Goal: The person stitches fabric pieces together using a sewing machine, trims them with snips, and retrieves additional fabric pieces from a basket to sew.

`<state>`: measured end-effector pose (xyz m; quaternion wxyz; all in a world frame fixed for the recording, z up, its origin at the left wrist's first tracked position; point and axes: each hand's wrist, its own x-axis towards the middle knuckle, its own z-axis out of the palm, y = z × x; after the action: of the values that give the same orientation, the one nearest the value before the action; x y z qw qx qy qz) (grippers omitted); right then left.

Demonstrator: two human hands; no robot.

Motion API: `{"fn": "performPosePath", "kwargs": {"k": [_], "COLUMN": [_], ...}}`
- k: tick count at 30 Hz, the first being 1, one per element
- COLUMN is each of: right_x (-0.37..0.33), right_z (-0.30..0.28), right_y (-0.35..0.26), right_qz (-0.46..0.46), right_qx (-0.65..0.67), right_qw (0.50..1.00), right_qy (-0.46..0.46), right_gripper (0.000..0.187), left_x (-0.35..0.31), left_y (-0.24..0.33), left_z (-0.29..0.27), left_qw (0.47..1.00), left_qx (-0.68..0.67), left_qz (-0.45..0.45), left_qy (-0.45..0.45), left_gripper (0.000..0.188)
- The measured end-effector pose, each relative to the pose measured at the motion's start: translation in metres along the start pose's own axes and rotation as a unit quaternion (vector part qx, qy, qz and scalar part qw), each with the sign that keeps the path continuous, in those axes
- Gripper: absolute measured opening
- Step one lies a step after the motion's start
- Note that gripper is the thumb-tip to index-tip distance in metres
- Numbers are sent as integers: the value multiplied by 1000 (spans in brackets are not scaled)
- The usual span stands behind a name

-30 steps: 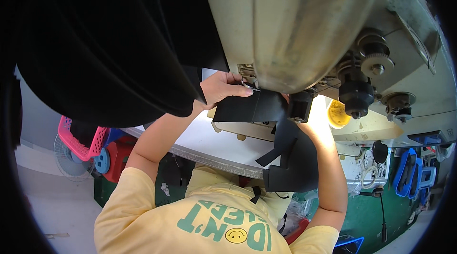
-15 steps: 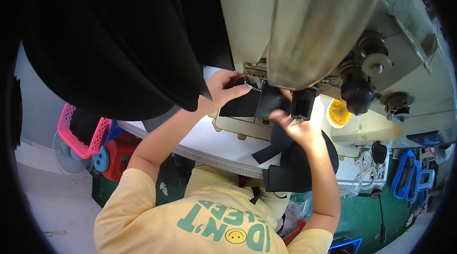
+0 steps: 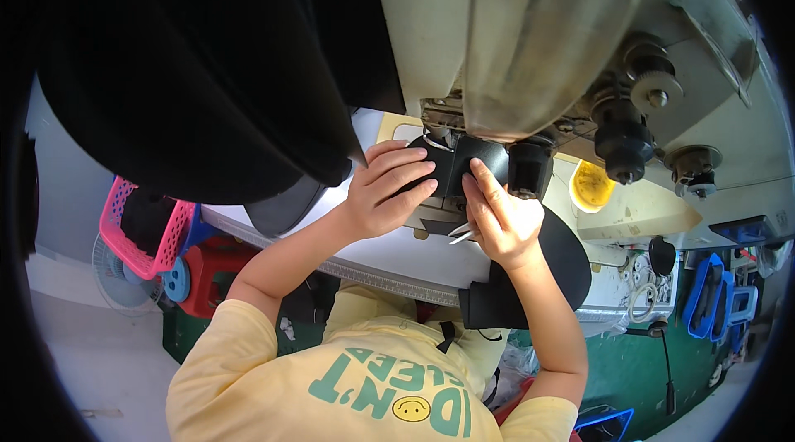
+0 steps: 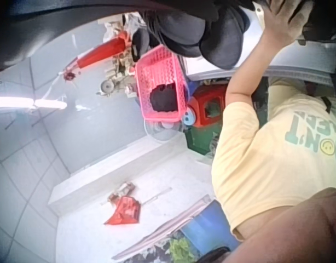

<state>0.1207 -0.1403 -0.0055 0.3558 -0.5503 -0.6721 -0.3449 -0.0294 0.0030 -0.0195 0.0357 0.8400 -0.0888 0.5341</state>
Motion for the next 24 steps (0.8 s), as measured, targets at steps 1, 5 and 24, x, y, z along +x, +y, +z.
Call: {"fn": "performPosePath", "kwargs": {"k": [1, 5, 24], "right_x": [2, 3, 15], "right_z": [-3, -10, -5], "right_y": [0, 2, 25], "right_qz": [1, 8, 172], "right_qx": [1, 8, -7], "right_qw": [1000, 999, 981], "right_qy": [-1, -39, -94], "right_gripper": [28, 31, 43], "left_x": [0, 1, -4], "left_y": [0, 0, -35], "left_z": [0, -2, 28], "left_qw": [1000, 1000, 994], "left_qx": [0, -10, 0], "left_qz": [-1, -4, -101], "left_qy": [-1, -4, -29], "left_gripper": [21, 23, 29]}}
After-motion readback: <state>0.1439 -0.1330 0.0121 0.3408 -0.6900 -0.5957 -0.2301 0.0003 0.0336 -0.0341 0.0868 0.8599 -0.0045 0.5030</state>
